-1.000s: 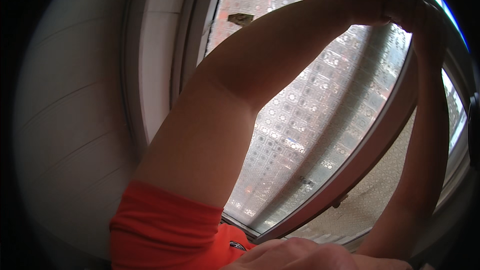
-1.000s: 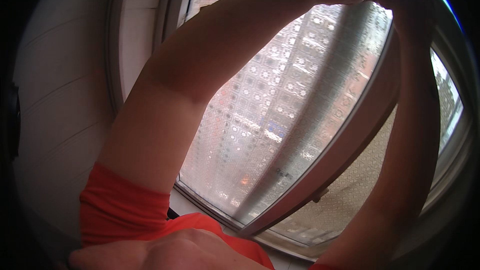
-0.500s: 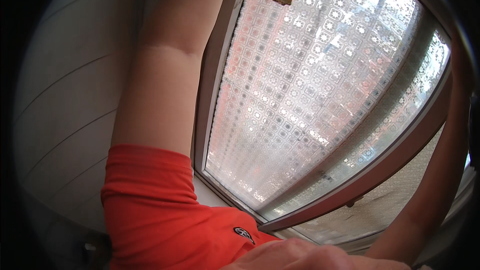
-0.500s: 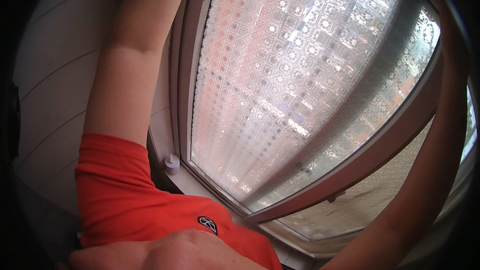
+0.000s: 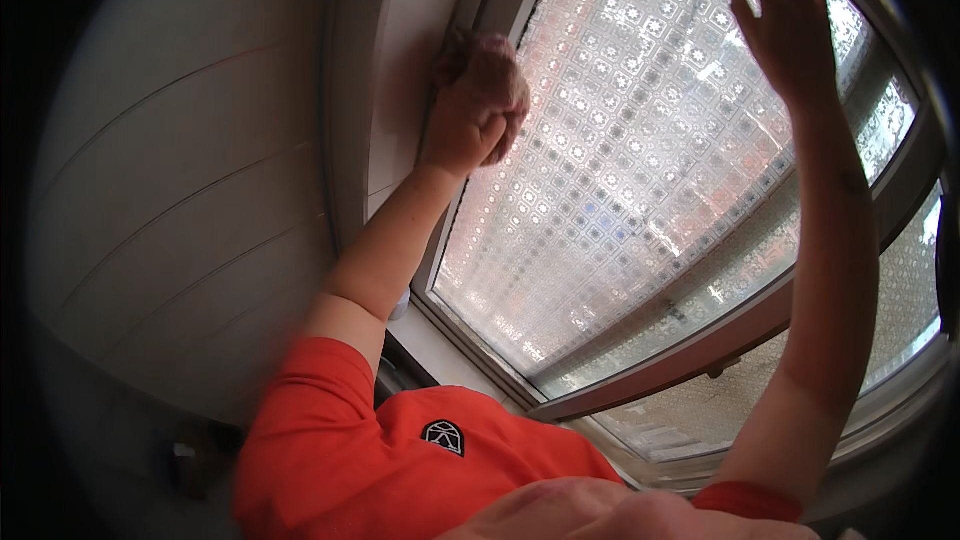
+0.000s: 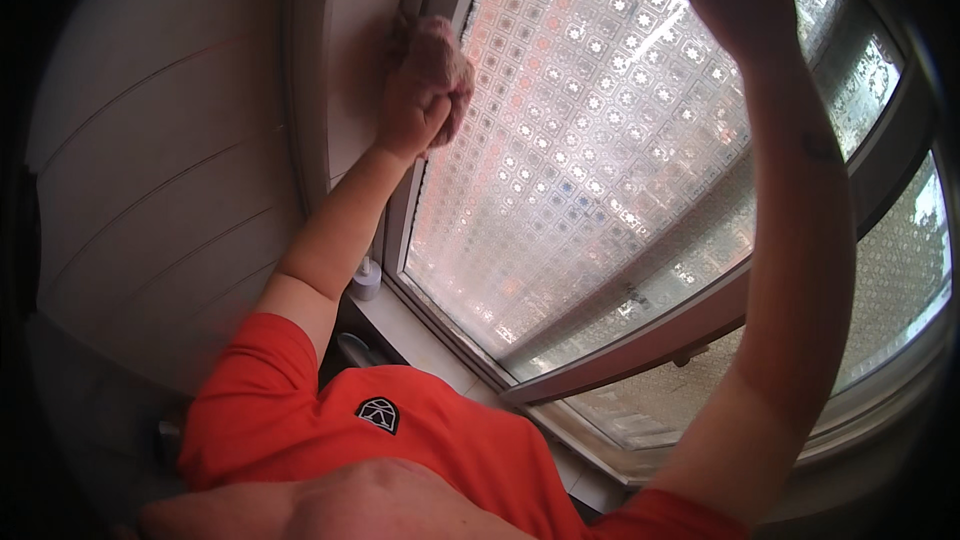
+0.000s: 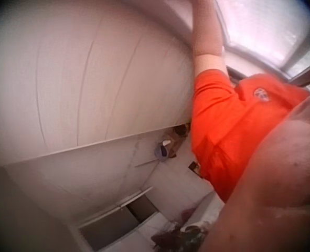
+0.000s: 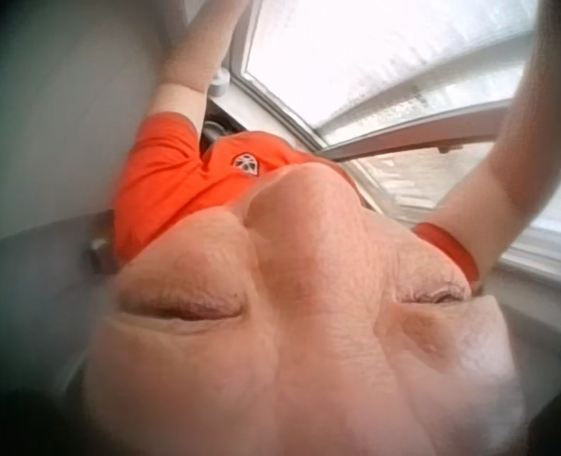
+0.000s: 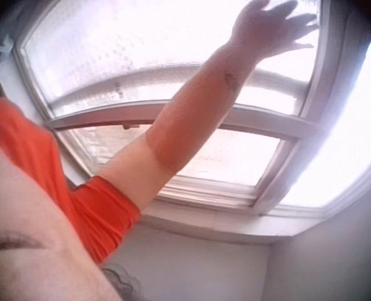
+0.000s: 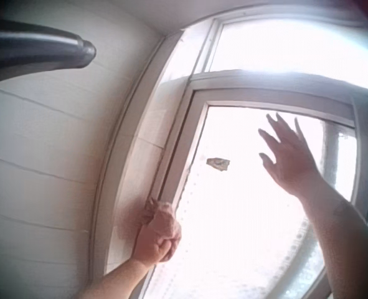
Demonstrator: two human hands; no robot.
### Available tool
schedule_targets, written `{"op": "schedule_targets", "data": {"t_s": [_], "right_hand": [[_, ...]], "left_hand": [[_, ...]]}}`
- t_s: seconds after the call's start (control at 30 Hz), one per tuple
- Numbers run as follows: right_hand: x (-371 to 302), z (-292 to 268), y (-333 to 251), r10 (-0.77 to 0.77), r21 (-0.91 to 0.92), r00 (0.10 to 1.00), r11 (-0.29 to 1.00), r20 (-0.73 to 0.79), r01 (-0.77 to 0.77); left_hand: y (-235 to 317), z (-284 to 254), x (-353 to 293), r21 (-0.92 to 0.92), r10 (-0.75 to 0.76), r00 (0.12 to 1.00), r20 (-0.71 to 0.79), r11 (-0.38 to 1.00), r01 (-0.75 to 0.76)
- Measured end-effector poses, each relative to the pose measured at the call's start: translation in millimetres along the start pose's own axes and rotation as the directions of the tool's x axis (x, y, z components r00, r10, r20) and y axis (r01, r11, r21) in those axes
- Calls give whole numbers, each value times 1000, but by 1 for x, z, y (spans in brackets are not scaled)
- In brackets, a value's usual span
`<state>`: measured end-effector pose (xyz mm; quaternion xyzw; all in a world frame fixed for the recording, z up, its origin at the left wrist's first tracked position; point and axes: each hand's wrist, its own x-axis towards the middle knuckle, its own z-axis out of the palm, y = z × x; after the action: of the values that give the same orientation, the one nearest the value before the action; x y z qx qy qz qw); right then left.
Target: The person washes a cloth in a red sink, wrings it out, and then uses it to wipe the window frame and glass. The person moves from the sink to the window and cleans various parts of the frame and glass surface.
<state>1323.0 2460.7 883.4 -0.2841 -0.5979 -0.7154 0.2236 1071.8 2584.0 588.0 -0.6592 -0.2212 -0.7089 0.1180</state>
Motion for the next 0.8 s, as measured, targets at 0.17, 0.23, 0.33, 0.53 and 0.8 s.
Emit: {"op": "schedule_targets", "data": {"t_s": [0.17, 0.23, 0.33, 0.53, 0.8], "right_hand": [[-14, 55, -15, 29, -134, 986, 991, 163, -7], [-13, 50, -19, 48, -177, 980, 984, 195, -13], [-13, 47, -18, 36, -199, 980, 980, 194, 3], [-13, 58, -13, -30, -137, 999, 990, 25, 33], [-10, 24, -45, 137, -53, 971, 990, 197, -129]], "left_hand": [[3, -1, 19, 30, 109, 994, 5, 994, -109], [8, 4, 64, 49, 211, 977, 5, 976, -211], [-8, 25, 154, -11, 243, 969, -48, 970, -244], [-18, 37, 347, 505, 257, 964, -63, 842, -191], [-6, 39, 180, 25, 57, 996, -62, 998, -56]]}}
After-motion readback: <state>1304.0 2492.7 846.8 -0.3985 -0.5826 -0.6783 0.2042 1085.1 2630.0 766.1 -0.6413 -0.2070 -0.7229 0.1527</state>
